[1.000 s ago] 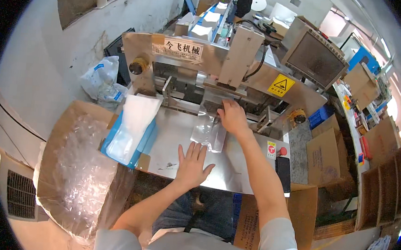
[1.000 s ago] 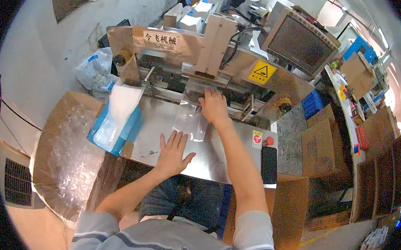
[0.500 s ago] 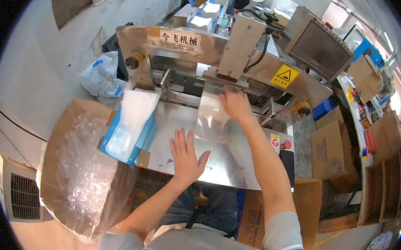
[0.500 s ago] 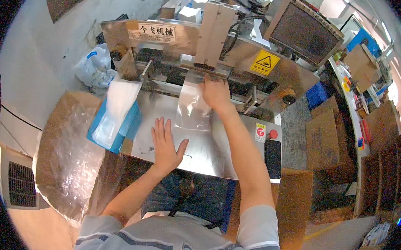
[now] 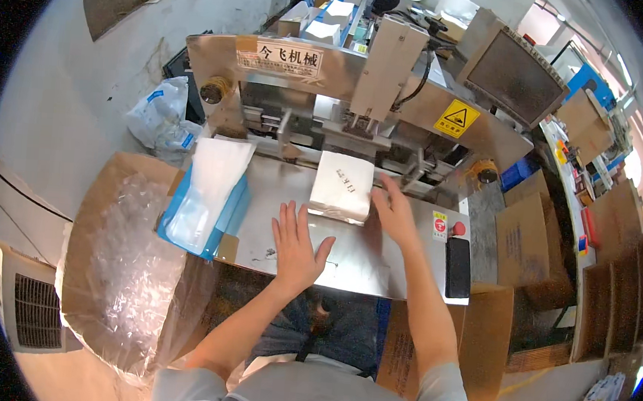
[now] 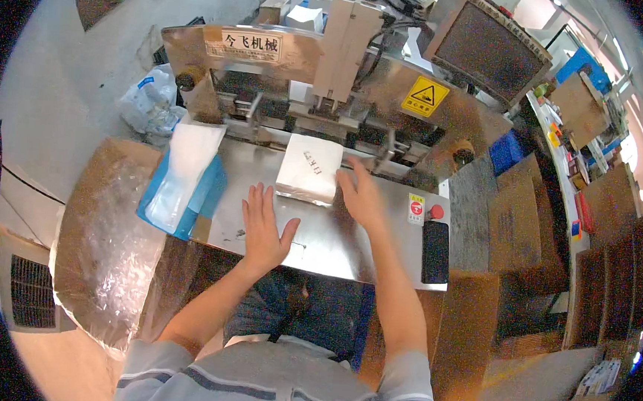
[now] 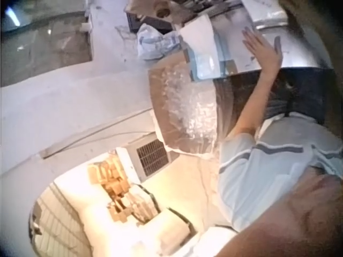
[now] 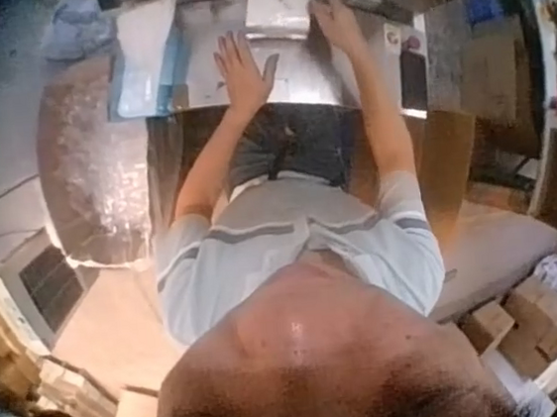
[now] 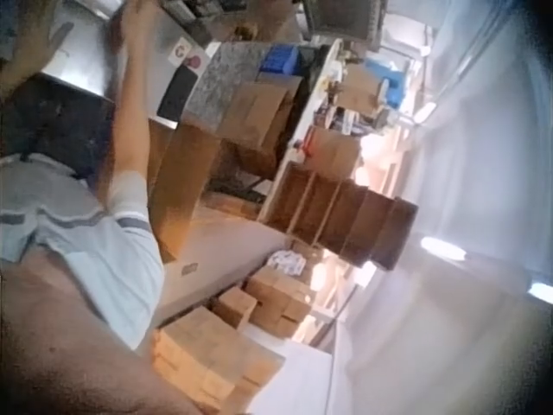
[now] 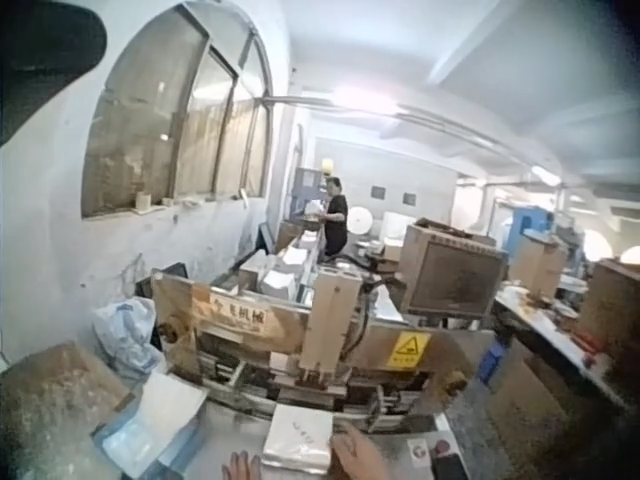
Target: Packaging small white boxes into plastic bags using a heat-sealing machine and then placing them into a larger cardboard box.
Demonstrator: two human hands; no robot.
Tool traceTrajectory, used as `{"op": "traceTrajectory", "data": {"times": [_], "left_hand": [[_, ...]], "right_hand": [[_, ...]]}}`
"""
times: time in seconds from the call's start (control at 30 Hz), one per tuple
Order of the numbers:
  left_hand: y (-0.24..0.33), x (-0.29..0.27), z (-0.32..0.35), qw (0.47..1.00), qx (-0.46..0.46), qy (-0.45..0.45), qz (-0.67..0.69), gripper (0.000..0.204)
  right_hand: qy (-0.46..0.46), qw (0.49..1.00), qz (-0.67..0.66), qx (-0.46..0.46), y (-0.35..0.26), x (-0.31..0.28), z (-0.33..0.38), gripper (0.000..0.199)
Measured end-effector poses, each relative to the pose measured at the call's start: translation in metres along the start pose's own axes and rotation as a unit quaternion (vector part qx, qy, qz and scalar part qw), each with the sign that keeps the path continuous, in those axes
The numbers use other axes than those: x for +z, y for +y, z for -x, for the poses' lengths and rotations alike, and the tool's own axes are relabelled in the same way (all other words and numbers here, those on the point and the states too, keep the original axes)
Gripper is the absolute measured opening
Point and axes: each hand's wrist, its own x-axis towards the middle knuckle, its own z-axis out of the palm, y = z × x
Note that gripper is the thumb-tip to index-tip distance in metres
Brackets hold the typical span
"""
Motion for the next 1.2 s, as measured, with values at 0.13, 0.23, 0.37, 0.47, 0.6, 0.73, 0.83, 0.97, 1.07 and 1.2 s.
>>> {"op": "traceTrajectory", "data": {"times": [0.13, 0.23, 0.37, 0.47, 0.6, 0.73, 0.83, 0.97, 1.07, 1.2], "left_hand": [[0.003, 0.001, -0.003, 1.0, -0.009, -0.02, 0.012, 0.084], [-0.005, 0.005, -0.008, 1.0, -0.016, -0.015, 0.013, 0.083], [-0.008, 0.011, -0.037, 0.986, -0.079, 0.013, 0.146, 0.08], [-0.015, 0.019, -0.067, 0.961, -0.159, 0.019, 0.226, 0.077], [-0.034, 0.026, -0.102, 0.907, -0.24, -0.108, 0.329, 0.073], [-0.027, 0.026, -0.096, 0.893, -0.287, -0.052, 0.344, 0.065], [-0.003, 0.006, -0.078, 0.886, -0.267, -0.049, 0.377, 0.05], [0.011, -0.036, -0.053, 0.891, -0.145, -0.182, 0.39, 0.05], [0.029, -0.034, -0.052, 0.885, -0.064, -0.265, 0.377, 0.054], [0.022, -0.002, -0.084, 0.803, -0.153, -0.395, 0.419, 0.064]], "right_hand": [[-0.011, 0.991, -0.105, 0.085, 0.014, 0.004, 0.025, 0.06], [-0.019, 0.978, -0.176, 0.109, 0.009, 0.01, 0.031, 0.057], [-0.01, 0.969, -0.216, 0.117, 0.017, 0.02, 0.023, 0.063], [-0.006, 0.959, -0.256, 0.118, 0.019, 0.034, 0.016, 0.069], [-0.013, 0.959, -0.266, 0.094, 0.006, 0.044, 0.008, 0.065], [-0.057, 0.944, -0.275, 0.175, -0.02, 0.032, 0.025, 0.058], [-0.066, 0.92, -0.325, 0.21, -0.006, 0.008, 0.053, 0.063], [-0.028, 0.982, -0.154, 0.11, -0.017, -0.039, 0.074, 0.089], [-0.233, 0.924, -0.285, 0.104, -0.004, -0.051, 0.091, 0.092], [-0.212, 0.895, -0.346, 0.185, -0.01, -0.062, 0.115, 0.082]]}}
